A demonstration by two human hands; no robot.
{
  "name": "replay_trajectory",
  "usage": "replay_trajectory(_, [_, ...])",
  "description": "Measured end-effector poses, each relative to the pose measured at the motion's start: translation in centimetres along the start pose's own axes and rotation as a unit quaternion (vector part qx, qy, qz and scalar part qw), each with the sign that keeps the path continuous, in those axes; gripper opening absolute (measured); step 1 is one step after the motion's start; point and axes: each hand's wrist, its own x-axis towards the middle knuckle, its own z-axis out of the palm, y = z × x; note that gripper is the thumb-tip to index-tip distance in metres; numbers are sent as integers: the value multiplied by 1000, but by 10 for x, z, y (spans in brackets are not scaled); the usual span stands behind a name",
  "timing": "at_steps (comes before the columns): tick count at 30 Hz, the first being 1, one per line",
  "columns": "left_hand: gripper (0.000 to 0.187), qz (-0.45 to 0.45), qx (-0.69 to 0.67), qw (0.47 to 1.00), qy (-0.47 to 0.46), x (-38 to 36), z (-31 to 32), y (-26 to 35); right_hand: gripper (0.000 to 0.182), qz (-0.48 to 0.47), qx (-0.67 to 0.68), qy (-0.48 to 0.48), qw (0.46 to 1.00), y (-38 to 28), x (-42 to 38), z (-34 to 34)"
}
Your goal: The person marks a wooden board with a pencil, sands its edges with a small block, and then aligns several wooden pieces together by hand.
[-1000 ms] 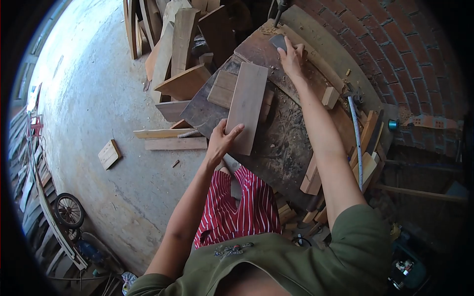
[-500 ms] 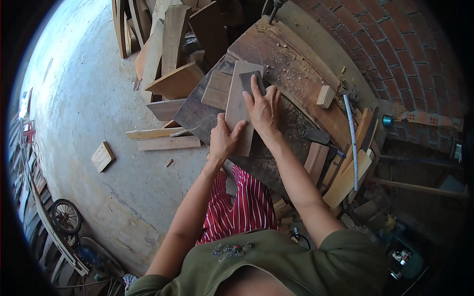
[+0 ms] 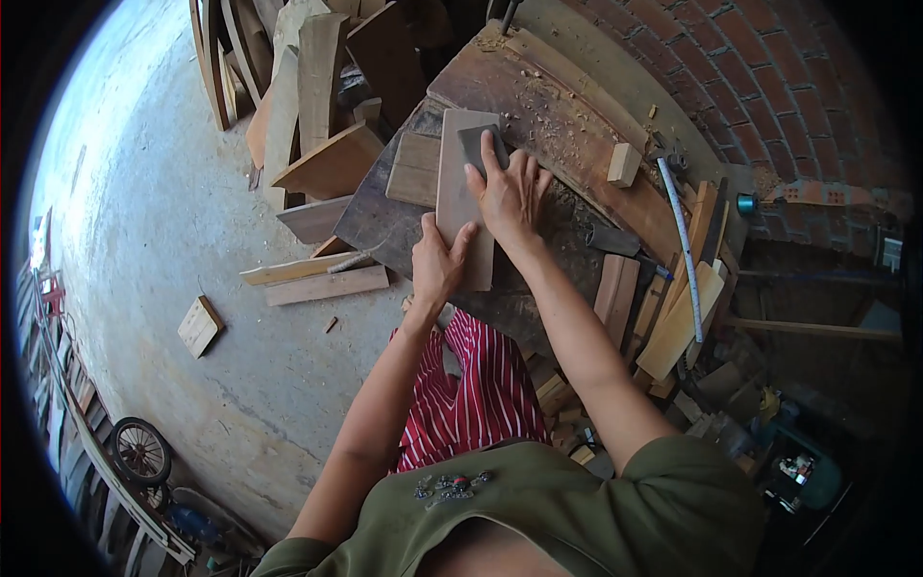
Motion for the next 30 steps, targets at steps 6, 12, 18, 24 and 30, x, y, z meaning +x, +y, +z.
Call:
replay_trajectory(6, [56,12,9,1000,-17,1,-2,-3,53,68,6,6,998,-6,10,9])
replay_trajectory(12, [54,54,-14,998,-10,5,5,-7,54,4,-2,0,1000,5,16,8])
replay_trajectory(18, [53,89,-8,996,23,7,10,-8,55,52,7,9,999,-8,11,13])
replay_trajectory(24, [53,84,-17,996,12,5,12,-11,52,18,33,-5,999,0,43,15])
replay_trajectory(30, [51,72,-14,997,12,7,9,-5,52,30,25,-28,999,-16,-6,1])
